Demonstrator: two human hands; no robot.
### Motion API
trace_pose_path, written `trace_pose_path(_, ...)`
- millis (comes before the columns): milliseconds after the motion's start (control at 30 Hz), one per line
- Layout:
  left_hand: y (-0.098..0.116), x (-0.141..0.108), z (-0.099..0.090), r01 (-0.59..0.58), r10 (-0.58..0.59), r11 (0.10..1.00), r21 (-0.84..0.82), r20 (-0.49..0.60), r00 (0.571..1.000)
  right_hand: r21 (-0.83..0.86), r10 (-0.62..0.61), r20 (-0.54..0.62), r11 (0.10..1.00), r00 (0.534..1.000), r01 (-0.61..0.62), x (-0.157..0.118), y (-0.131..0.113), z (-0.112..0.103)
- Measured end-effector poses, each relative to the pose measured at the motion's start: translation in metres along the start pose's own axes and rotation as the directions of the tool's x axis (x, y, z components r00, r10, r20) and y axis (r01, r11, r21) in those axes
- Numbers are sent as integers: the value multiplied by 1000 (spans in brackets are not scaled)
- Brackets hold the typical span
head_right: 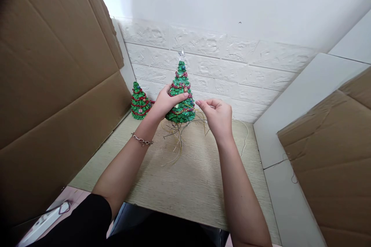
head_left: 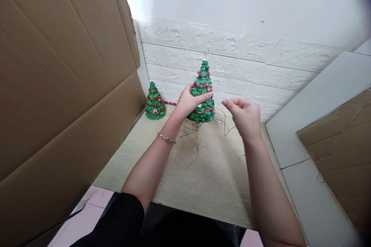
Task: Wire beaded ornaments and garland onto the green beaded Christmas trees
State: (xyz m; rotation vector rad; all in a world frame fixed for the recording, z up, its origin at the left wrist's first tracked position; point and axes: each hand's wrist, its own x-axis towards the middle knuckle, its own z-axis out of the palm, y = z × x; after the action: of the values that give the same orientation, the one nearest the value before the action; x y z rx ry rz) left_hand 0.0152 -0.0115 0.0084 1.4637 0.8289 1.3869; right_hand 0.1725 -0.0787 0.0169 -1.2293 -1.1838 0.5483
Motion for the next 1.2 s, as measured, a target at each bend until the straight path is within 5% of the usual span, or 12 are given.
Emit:
trace_pose_path(333,0,-1,-1,3,-3,1000,1,-9,1000,-86,-128,254,984,959,155,6,17,-7)
trace_pose_path(500,0,0,0,7,-7,1000,-4,-4,1000,-100,-58,288,991,956,90,4,18,-4)
trace_pose_path(667,-2,0,-1,22,-22,1000,10,-16,1000,57,22,420,997,907,-51,5,11,-6)
trace_pose_path(933,-3,1,-1,36,-36,999,13,-20,999,-61,52,396,998,917,-31,2,7,-5)
trace_pose_path(1200,-3,1,-1,17,-17,1000,2,-21,1000,-73,-47,380,994,924,81,3,14,-7)
